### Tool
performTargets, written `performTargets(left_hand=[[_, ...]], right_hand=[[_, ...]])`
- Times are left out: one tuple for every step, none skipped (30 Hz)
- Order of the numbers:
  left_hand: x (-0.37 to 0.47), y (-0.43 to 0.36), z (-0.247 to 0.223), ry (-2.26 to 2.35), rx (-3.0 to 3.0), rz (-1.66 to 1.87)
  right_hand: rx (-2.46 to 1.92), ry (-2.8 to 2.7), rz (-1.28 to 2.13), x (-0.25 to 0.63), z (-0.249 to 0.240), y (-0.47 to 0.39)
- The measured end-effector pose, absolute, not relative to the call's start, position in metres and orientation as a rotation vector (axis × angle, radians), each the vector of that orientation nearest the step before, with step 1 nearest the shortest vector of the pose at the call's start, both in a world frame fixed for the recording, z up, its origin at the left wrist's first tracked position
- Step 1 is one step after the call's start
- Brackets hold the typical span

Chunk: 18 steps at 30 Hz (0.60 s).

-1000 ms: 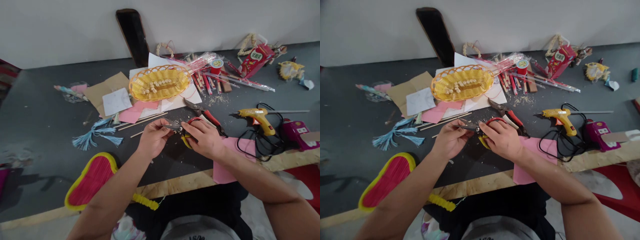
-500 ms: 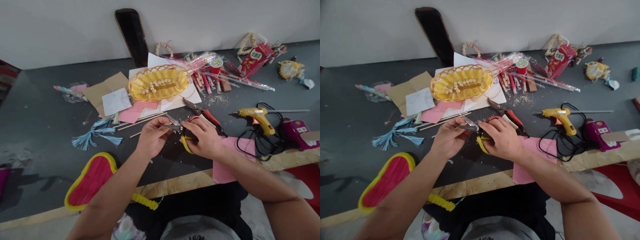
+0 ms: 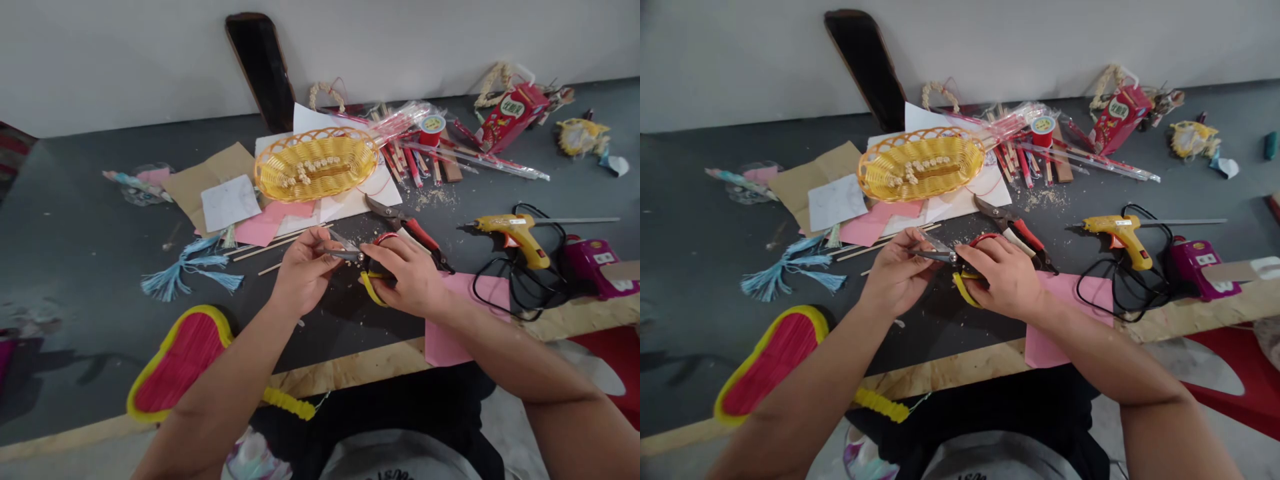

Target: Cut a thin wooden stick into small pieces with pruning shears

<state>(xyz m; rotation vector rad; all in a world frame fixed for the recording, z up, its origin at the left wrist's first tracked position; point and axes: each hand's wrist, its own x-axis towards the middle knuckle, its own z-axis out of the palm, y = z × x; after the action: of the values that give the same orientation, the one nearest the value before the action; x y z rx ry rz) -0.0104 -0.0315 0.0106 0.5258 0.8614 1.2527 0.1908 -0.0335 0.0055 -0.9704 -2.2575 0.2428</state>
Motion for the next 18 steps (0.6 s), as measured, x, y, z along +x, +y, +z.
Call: performTargets(left_hand=[[-0.0104, -0.0313, 0.0107, 0.867, 0.534, 1.256], [-0.0103, -0.0312, 0.0107, 0.871, 0.542, 1.259], [-0.0103, -0.0311, 0.0107, 0.873, 0.548, 1.258], [-0.0103, -0.0311, 0.0107, 0.874, 0.552, 1.256], [-0.0103, -0.0312, 0.0108, 0.875, 0.555, 1.252], [-0.0103, -0.0313, 0.0108, 0.874, 0.555, 1.247], [-0.0103, -0.0316, 0.011, 0.873, 0.553, 1.243], [-0.0104, -0.0318, 0.0111, 0.872, 0.551, 1.238], [-0.0105, -0.0321, 0.0112, 0.872, 0.549, 1.234], [-0.0107, -0.0324, 0.0113, 0.872, 0.548, 1.231], [-0.011, -0.0326, 0.0114, 0.872, 0.548, 1.227], [-0.0113, -0.0327, 0.0115, 0.875, 0.549, 1.223], [-0.0116, -0.0328, 0.0116, 0.878, 0.553, 1.22], [-0.0119, -0.0327, 0.0117, 0.882, 0.558, 1.219], [-0.0123, -0.0326, 0.0117, 0.885, 0.563, 1.219], [-0.0126, -0.0325, 0.0118, 0.888, 0.566, 1.22], [-0.0128, -0.0324, 0.0118, 0.891, 0.564, 1.221], [-0.013, -0.0323, 0.0119, 0.892, 0.561, 1.22]], right_hand=[[-0.966, -2.259, 0.24, 0.1912, 0.0051, -0.0333], [-0.96, -2.262, 0.238, 0.1918, 0.0048, -0.033], [-0.953, -2.268, 0.236, 0.1923, 0.0046, -0.0327], [-0.946, -2.274, 0.234, 0.1928, 0.0045, -0.0324], [-0.939, -2.278, 0.231, 0.1932, 0.0046, -0.0321], [-0.93, -2.281, 0.226, 0.1936, 0.0048, -0.0318], [-0.923, -2.283, 0.223, 0.1938, 0.005, -0.0315], [-0.916, -2.281, 0.221, 0.194, 0.0052, -0.0314], [-0.909, -2.28, 0.219, 0.1941, 0.0054, -0.0313], [-0.904, -2.28, 0.216, 0.1942, 0.0055, -0.0312], [-0.902, -2.282, 0.213, 0.1942, 0.0056, -0.0312], [-0.9, -2.284, 0.208, 0.1943, 0.0056, -0.0312], [-0.898, -2.288, 0.2, 0.1944, 0.0055, -0.0313], [-0.896, -2.294, 0.19, 0.1946, 0.0052, -0.0313], [-0.896, -2.301, 0.182, 0.1948, 0.0049, -0.0314], [-0.899, -2.307, 0.177, 0.195, 0.0044, -0.0314], [-0.903, -2.312, 0.172, 0.1953, 0.004, -0.0315], [-0.907, -2.316, 0.167, 0.1955, 0.0035, -0.0316]])
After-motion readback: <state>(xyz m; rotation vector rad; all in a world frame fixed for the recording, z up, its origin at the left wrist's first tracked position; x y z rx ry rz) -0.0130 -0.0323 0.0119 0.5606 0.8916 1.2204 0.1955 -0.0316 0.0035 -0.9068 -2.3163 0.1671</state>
